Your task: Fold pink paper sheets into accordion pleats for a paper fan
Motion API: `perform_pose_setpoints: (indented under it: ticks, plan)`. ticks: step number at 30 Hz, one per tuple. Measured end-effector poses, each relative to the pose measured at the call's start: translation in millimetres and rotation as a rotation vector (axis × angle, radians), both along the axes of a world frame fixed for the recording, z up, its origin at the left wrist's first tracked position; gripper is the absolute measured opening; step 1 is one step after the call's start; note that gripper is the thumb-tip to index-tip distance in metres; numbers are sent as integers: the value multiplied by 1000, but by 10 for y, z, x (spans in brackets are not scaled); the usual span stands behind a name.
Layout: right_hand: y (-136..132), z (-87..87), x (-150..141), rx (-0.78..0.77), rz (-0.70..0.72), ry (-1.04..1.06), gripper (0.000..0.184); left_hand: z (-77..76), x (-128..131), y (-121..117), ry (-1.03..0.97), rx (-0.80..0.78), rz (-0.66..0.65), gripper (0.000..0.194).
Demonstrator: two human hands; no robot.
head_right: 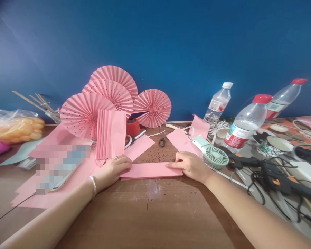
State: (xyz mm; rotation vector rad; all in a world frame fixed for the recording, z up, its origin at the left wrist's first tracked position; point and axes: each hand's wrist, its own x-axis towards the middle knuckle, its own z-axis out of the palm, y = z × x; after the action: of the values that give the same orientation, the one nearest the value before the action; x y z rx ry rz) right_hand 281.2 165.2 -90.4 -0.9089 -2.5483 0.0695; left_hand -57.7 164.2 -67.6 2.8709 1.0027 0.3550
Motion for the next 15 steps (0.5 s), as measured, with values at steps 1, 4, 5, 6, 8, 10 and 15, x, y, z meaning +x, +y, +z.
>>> perform_pose_setpoints:
  ticks: [1,4,5,6,8,10,15]
  plan:
    - [-1,4,6,1,4,-17,39,-2,0,3,0,-1,-1,30]
    - [-7,14,29,-18,-5,-59,37,-9,3,14,-6,-4,-12,25]
    - [-10,18,35,-25,-13,-71,37,-13,3,18,-10,-7,-19,24]
    - [-14,21,38,-33,-24,-81,36,-18,2,22,-16,-9,-24,23]
    - [-20,28,36,-55,-46,-90,34,-33,-2,29,-27,-9,-29,21]
    - [-23,34,30,-81,-60,-90,32,-49,-9,32,-39,0,-27,20]
    - [-26,44,13,-121,-58,-56,32,-42,-13,29,-8,53,-77,23]
